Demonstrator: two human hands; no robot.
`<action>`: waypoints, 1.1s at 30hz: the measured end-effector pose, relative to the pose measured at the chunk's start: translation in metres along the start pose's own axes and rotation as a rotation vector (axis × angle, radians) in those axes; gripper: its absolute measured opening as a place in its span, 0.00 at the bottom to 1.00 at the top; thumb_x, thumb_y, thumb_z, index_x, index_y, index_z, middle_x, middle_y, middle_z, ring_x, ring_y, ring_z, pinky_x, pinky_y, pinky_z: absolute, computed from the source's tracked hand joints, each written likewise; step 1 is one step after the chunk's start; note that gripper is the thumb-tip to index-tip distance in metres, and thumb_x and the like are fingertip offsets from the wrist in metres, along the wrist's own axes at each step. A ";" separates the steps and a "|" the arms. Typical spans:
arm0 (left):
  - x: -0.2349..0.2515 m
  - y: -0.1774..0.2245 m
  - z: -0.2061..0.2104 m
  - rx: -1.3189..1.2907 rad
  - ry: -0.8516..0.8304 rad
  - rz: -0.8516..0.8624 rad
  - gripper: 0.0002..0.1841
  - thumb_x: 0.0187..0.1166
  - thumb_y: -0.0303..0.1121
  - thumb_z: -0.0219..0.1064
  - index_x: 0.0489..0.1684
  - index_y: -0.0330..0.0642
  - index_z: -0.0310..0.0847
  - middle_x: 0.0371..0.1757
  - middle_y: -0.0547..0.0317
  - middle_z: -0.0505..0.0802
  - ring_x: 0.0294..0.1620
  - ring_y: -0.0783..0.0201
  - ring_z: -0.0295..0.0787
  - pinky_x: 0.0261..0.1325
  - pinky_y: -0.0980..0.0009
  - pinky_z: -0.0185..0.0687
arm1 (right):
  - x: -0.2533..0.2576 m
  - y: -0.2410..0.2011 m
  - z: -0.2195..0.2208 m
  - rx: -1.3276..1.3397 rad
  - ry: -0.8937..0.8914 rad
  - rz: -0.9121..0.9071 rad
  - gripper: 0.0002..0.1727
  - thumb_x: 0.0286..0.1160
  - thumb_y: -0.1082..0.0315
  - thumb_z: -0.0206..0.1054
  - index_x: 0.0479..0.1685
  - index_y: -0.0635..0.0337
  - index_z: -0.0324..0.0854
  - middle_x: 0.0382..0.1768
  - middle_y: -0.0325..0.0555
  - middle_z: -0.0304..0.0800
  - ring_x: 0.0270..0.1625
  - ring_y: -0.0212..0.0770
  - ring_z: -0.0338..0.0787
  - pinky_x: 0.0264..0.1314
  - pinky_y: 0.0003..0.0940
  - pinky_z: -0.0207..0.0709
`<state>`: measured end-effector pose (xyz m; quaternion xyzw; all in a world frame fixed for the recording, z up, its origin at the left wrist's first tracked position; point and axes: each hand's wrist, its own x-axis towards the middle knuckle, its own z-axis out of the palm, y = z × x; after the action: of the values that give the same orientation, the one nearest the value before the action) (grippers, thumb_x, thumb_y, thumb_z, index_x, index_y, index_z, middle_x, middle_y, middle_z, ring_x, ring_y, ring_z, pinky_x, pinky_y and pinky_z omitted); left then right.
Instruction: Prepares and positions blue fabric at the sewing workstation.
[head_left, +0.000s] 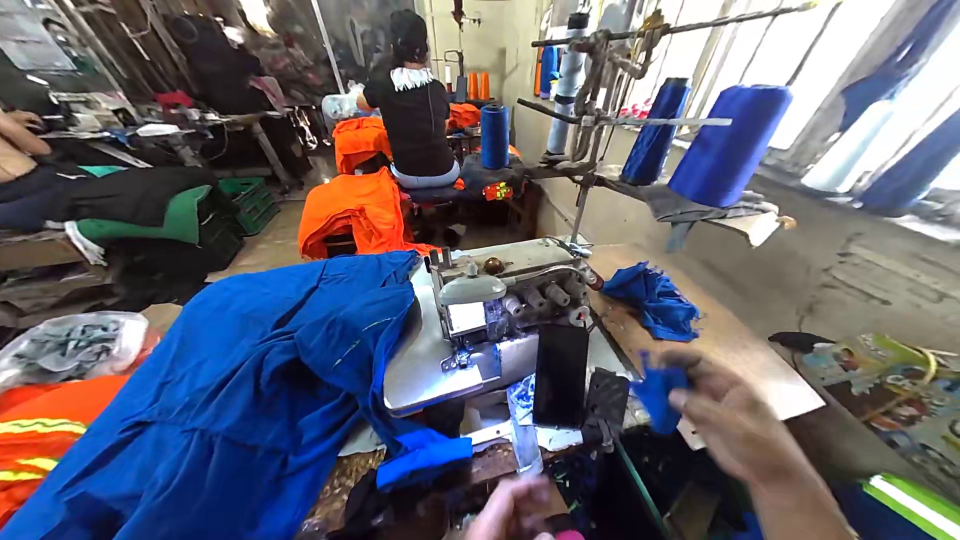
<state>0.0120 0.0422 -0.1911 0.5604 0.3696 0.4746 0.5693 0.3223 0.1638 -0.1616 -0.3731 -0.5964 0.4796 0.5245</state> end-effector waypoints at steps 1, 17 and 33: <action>0.005 -0.014 0.002 -0.013 -0.008 -0.024 0.35 0.82 0.42 0.68 0.82 0.27 0.64 0.77 0.40 0.78 0.67 0.57 0.85 0.65 0.59 0.87 | -0.017 -0.004 0.027 0.017 -0.163 -0.030 0.25 0.68 0.59 0.77 0.67 0.48 0.85 0.56 0.39 0.93 0.53 0.34 0.92 0.55 0.35 0.88; -0.024 -0.002 -0.046 0.111 0.221 0.073 0.02 0.72 0.25 0.74 0.35 0.43 0.91 0.37 0.71 0.96 0.39 0.79 0.91 0.45 0.77 0.89 | -0.092 0.050 0.150 0.310 -0.227 0.031 0.05 0.74 0.68 0.76 0.42 0.58 0.92 0.43 0.33 0.91 0.49 0.25 0.88 0.53 0.24 0.83; -0.017 -0.009 -0.053 -0.195 0.397 0.134 0.05 0.78 0.33 0.73 0.36 0.43 0.89 0.37 0.65 0.92 0.40 0.76 0.88 0.48 0.77 0.87 | -0.085 0.040 0.168 0.346 -0.086 0.059 0.09 0.83 0.60 0.68 0.50 0.49 0.93 0.48 0.33 0.93 0.50 0.27 0.90 0.53 0.26 0.87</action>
<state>-0.0418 0.0415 -0.2074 0.4217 0.3885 0.6456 0.5043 0.1691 0.0634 -0.2210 -0.2736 -0.5157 0.6057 0.5406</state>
